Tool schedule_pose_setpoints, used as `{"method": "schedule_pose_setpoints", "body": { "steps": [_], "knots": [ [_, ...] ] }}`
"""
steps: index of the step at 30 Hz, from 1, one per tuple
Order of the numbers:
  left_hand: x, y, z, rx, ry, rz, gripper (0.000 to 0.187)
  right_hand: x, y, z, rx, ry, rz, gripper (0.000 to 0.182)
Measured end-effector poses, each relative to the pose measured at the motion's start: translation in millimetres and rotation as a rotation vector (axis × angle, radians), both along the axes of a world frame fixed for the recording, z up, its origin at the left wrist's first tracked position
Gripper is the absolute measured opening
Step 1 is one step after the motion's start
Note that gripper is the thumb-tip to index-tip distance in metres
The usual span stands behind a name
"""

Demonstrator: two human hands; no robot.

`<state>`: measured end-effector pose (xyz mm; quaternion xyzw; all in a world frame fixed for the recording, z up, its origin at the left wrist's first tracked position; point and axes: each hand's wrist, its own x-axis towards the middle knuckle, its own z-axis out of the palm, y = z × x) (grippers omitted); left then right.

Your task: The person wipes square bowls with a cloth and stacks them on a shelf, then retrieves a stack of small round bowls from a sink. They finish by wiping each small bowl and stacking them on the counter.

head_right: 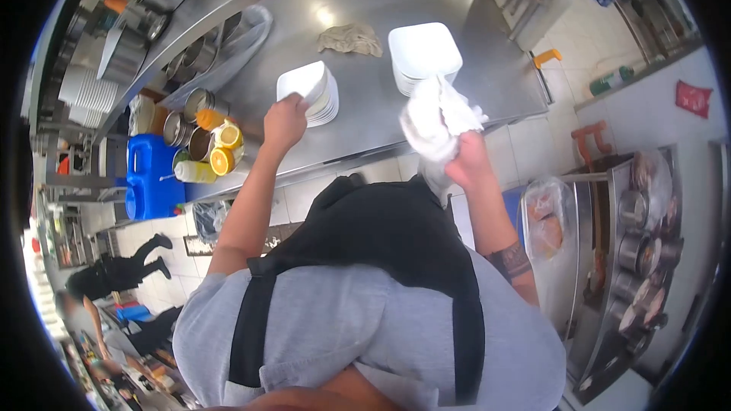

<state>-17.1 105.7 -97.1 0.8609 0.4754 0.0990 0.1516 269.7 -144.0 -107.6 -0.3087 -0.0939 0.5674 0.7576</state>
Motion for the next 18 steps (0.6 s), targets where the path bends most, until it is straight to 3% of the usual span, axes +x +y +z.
{"method": "schedule_pose_setpoints", "body": {
  "steps": [2,4,6,7,9,10,12,13,18],
  "knots": [
    [10,-5,7,0.068,-0.203,0.119,0.021,-25,34,-6,0.022,-0.092,0.039,0.05],
    [31,-21,26,0.062,-0.329,0.138,0.019,-56,72,-15,0.035,-0.607,0.068,0.046],
    [51,-56,59,-0.021,-0.575,0.107,0.014,-88,107,-6,0.172,-1.505,-0.187,0.046],
    [56,-69,63,-0.02,-0.578,0.106,0.014,-92,121,-3,0.172,-1.507,-0.188,0.046],
    [60,-87,69,-0.029,-0.706,-0.064,0.011,-90,147,1,0.189,-1.145,-0.363,0.054],
    [57,-87,72,-0.024,-0.712,-0.067,0.011,-76,156,14,0.194,-1.151,-0.366,0.054],
    [42,-84,78,0.221,-0.64,-0.554,0.016,-40,154,42,0.11,0.095,0.258,0.057],
    [33,-76,91,0.188,-0.53,-0.714,0.019,-31,145,60,0.104,0.144,0.326,0.051],
    [18,-34,80,0.275,-0.562,-0.688,0.02,-4,141,36,-0.023,0.013,0.468,0.043]
  ]
}}
